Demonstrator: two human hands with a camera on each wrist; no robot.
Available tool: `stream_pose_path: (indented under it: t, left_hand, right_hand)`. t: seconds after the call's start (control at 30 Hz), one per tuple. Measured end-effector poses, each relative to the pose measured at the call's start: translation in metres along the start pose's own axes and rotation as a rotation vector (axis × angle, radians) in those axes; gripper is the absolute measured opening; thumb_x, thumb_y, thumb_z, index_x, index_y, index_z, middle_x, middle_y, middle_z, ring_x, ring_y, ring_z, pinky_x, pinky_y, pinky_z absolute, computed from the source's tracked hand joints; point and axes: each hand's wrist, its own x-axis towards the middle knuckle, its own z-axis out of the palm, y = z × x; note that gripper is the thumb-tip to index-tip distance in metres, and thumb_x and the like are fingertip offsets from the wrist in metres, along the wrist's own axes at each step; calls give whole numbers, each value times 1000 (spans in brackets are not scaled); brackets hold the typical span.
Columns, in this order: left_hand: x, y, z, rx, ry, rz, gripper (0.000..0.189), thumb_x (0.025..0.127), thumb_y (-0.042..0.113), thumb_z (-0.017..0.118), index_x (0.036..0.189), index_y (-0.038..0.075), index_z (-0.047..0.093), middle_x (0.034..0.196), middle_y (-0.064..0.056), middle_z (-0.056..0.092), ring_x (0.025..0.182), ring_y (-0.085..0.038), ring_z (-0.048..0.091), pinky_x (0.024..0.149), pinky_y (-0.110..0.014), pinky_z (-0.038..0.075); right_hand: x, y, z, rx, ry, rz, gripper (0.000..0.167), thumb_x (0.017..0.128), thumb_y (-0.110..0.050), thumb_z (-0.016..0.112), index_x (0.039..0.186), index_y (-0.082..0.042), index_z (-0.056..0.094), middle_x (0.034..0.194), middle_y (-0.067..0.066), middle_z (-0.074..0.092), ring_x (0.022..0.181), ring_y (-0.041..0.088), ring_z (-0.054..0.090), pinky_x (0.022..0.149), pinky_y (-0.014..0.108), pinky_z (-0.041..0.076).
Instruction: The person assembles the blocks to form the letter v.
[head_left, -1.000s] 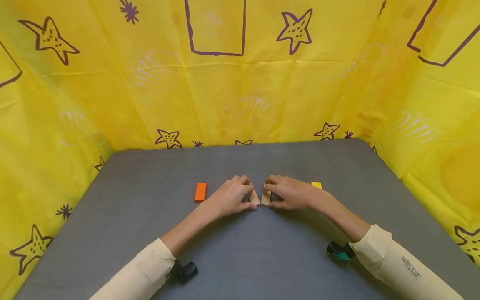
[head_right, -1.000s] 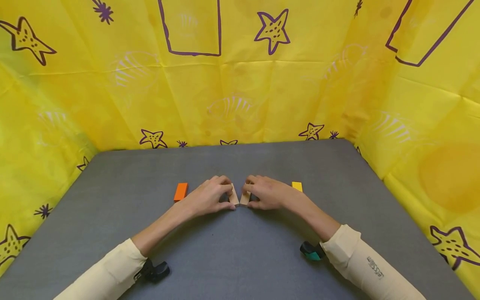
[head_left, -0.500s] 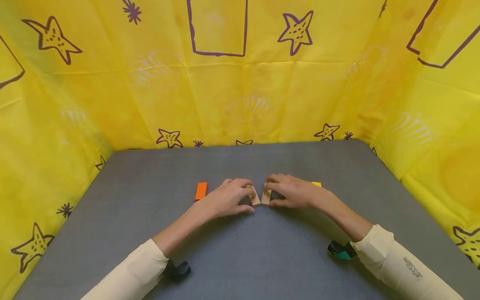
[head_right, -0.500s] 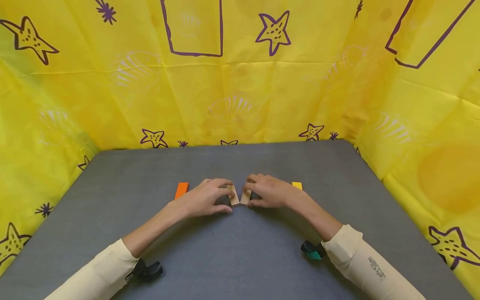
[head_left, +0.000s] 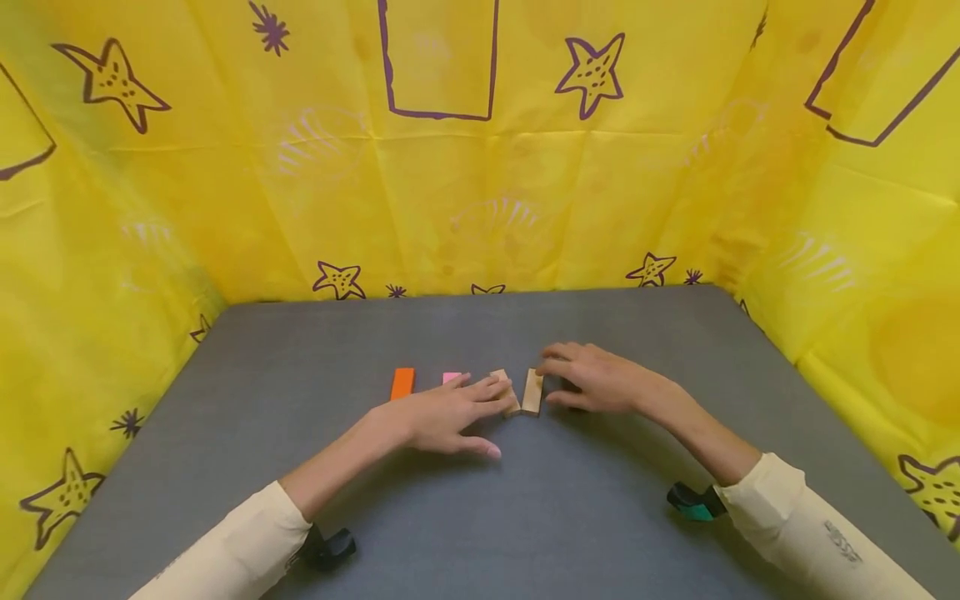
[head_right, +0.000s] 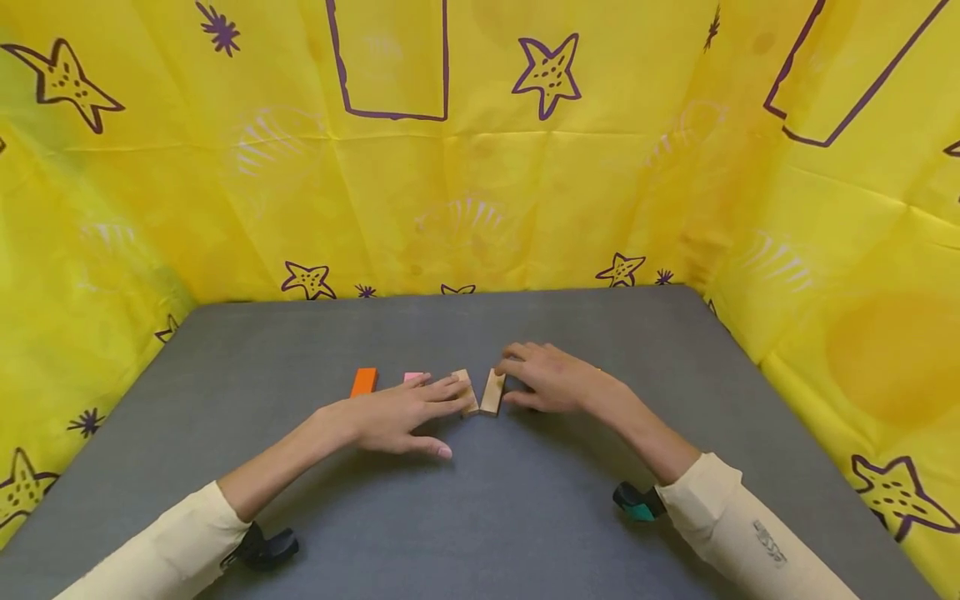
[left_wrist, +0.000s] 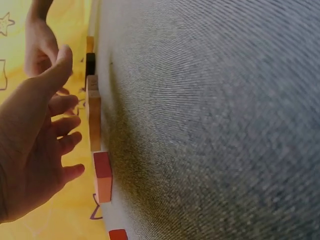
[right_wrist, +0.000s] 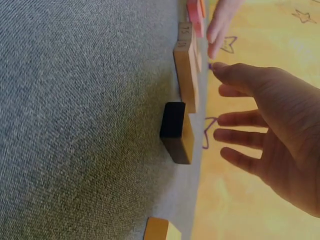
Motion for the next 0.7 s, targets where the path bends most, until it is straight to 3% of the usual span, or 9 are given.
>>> stream_pose_path:
  t: [0.33,0.7]
  left_hand:
    - [3,3,5,38,-57,-2,94,96,72,54,168,23,21,179,-3,9,167,-19,8,134,-57,8]
    - [5,8,-4,78,-147,-33,96,95,63,65,168,22,19,179,-1,7,167,-20,6,133,-61,4]
  right_hand:
    - [-10,11,-7,-11,26,52,41,101,-32,71,136,-12,66,142,15,62,126,34,63,106,58,52]
    - [-22,16,-11,-14,0,111,44,100,-32,71,139,-11,65,143,16,62,128,36,62,107,58,52]
